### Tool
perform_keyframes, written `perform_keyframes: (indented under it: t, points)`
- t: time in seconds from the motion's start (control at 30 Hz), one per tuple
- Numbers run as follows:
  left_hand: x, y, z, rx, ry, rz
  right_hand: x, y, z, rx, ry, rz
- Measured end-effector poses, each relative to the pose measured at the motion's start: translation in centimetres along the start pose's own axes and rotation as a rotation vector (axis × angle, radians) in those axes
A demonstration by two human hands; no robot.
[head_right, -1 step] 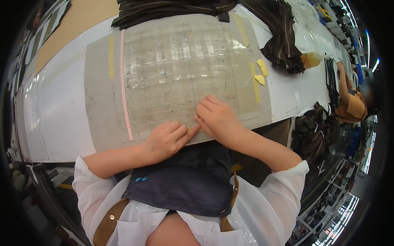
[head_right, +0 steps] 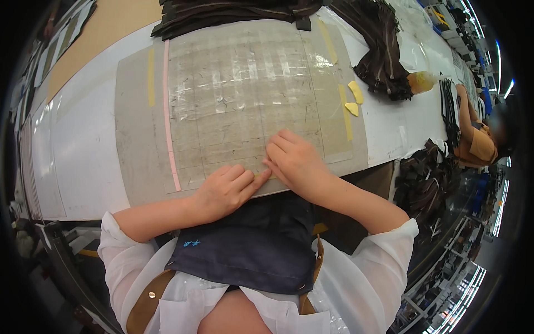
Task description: Aligning and sticking multiple zippers onto a gridded template sheet for leather goods production.
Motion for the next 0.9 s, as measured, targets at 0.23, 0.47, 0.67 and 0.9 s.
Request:
perform_keyframes:
  t: [0.23, 0.47, 0.67, 0.9]
  points:
    - [-0.05, 0.16, 0.08, 0.005, 0.005, -0.004, 0.65, -0.24, -0.02, -0.024, 0.045, 0.009]
    - [-0.04, 0.08, -0.08, 0.016, 0.011, 0.004, -0.04, 0.08, -0.14, -0.009, -0.068, -0.052]
    - [0.01, 0.17, -0.02, 0.011, 0.023, -0.002, 0.56, -0.18, -0.29, -0.027, 0.012, -0.039]
    - [-0.01, 0.13, -0.23, 0.005, 0.012, 0.001, 0.29, 0.06, -0.17, -0.024, -0.044, -0.06]
Point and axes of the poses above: each hand's wrist, its own y-axis away from the middle knuckle, its own z-axis out of the back of the hand, x = y × z, the point moved 1 cm from there along -y, towards the middle knuckle, and after that the axes turned 11 degrees about y, right-handed, at the moved point
